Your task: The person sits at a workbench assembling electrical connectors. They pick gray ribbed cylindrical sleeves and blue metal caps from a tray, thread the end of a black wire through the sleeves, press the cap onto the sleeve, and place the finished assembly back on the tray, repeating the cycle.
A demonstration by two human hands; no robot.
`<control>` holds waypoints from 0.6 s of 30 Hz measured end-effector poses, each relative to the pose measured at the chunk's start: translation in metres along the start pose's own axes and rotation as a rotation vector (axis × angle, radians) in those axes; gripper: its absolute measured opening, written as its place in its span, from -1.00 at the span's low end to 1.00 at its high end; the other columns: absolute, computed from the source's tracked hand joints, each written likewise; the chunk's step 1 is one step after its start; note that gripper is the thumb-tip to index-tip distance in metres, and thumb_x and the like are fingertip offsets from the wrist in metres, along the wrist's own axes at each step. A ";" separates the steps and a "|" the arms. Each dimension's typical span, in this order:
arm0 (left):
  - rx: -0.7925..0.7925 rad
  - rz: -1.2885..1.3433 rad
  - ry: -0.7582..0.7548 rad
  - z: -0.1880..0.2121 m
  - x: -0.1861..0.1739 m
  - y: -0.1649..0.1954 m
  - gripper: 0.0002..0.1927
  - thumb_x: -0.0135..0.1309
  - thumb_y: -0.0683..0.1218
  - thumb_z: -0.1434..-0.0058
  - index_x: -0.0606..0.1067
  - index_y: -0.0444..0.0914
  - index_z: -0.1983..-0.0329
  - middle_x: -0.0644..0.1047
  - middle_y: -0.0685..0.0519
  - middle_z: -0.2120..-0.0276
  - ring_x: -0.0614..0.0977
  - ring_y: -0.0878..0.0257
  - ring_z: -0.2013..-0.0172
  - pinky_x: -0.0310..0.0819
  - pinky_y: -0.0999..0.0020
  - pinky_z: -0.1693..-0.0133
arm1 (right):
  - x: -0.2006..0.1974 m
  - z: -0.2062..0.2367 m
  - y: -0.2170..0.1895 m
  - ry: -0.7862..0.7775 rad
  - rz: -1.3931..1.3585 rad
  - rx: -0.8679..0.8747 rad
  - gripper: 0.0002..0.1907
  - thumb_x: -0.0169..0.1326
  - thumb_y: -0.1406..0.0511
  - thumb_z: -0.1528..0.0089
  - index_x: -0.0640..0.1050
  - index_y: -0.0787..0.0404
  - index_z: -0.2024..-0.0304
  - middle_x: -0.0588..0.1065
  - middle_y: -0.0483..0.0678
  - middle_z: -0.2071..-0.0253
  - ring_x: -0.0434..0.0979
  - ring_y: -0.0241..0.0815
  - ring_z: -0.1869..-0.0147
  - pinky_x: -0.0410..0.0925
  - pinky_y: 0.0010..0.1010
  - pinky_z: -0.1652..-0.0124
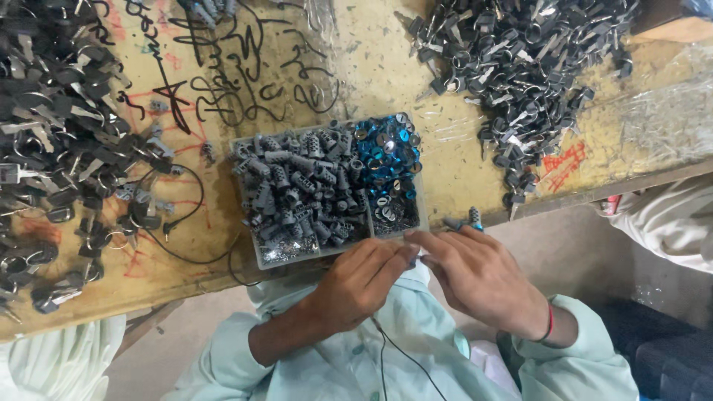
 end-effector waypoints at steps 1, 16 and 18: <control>-0.011 0.039 -0.018 0.000 0.001 -0.002 -0.56 0.09 -0.26 -0.14 0.45 -0.51 -0.11 0.54 -0.22 0.03 0.61 -0.06 0.06 0.54 0.09 0.01 | 0.001 -0.001 -0.002 -0.047 0.031 0.004 -0.28 0.13 0.46 -0.02 0.31 0.31 -0.26 0.49 -0.02 0.31 0.55 0.01 0.26 0.41 -0.16 0.21; -0.287 0.644 -0.146 0.004 0.025 -0.020 -0.83 0.15 -0.21 -0.34 0.52 -0.36 0.05 0.58 -0.12 0.19 0.66 0.03 0.15 0.56 0.20 0.12 | 0.014 0.004 -0.019 -0.219 0.117 -0.028 -0.12 0.08 0.45 0.06 0.24 0.47 -0.36 0.39 -0.03 0.45 0.46 -0.06 0.34 0.37 -0.22 0.20; -0.385 0.696 -0.074 0.005 0.033 -0.023 -0.76 0.14 -0.16 -0.36 0.44 -0.35 -0.03 0.58 -0.10 0.14 0.68 0.10 0.12 0.59 0.24 0.10 | 0.008 -0.003 -0.015 -0.099 0.084 -0.002 -0.17 0.05 0.49 -0.03 0.19 0.46 -0.39 0.49 0.04 0.29 0.52 -0.05 0.26 0.38 -0.19 0.18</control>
Point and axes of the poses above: each hand's wrist, its own z-axis away from the middle knuckle, its own x-axis out of the palm, y = z × x, the point moved 7 cm from there along -z, towards the middle knuckle
